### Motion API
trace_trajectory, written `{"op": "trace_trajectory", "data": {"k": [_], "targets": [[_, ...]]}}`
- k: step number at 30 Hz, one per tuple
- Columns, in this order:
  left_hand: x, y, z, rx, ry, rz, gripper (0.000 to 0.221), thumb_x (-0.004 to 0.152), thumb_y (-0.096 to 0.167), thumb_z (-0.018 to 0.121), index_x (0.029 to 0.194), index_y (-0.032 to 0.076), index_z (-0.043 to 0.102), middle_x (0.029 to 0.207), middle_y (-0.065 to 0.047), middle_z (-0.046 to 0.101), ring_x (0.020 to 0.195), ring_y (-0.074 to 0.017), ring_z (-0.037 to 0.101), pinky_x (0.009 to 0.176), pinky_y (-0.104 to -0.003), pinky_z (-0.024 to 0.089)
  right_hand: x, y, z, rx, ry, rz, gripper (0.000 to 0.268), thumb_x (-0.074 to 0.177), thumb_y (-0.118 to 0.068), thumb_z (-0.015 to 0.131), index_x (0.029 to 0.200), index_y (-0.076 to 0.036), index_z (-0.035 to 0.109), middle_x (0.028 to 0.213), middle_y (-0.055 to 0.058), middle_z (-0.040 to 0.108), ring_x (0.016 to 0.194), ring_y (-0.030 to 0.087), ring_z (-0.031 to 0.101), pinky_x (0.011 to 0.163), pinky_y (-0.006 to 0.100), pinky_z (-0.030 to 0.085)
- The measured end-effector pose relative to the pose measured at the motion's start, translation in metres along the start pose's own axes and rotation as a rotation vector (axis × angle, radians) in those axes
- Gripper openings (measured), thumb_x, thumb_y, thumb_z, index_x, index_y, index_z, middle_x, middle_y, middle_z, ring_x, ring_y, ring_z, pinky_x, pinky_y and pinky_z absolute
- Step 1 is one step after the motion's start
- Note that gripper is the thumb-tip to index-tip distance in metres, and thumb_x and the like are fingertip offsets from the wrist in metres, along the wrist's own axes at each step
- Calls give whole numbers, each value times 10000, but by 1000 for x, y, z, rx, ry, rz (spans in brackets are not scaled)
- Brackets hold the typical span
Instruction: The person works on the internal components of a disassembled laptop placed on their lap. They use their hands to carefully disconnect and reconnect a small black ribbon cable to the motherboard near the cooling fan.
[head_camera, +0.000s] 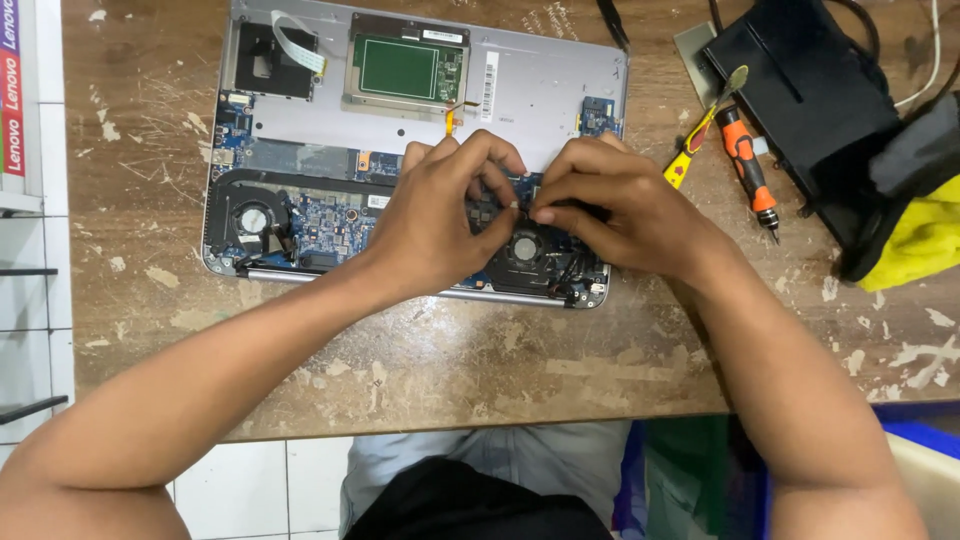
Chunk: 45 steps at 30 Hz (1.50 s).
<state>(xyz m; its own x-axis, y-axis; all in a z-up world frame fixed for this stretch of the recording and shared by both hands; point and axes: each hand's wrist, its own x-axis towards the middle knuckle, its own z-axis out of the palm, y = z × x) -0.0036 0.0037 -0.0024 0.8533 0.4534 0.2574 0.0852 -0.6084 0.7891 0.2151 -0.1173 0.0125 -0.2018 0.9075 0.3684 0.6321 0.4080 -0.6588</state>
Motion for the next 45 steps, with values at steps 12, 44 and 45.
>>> {"op": "trace_trajectory", "data": {"k": [12,44,45], "targets": [[-1,0,1,-11,-1,26,508,816,-38,796,1264,140,633,853,-49,777,872,-246,628,940,-404,347,3,-5,7,-16,3,-12,21,1019,-24,816,1033,-40,818,987,80,758,898,308,716,879,404,462],[1,5,0,32,-39,-69,430,836,107,764,1213,190,576,875,86,699,883,-156,583,951,-381,326,-2,-2,-3,-172,-128,-46,87,1139,-138,694,1129,-58,725,1074,61,680,956,276,601,902,427,359],[1,5,0,44,-47,-74,442,822,103,769,1211,190,578,879,83,711,885,-160,570,937,-379,325,-1,-4,-7,-215,-162,-35,105,1144,-142,681,1113,-48,717,1049,69,662,948,284,596,898,433,354]]}}
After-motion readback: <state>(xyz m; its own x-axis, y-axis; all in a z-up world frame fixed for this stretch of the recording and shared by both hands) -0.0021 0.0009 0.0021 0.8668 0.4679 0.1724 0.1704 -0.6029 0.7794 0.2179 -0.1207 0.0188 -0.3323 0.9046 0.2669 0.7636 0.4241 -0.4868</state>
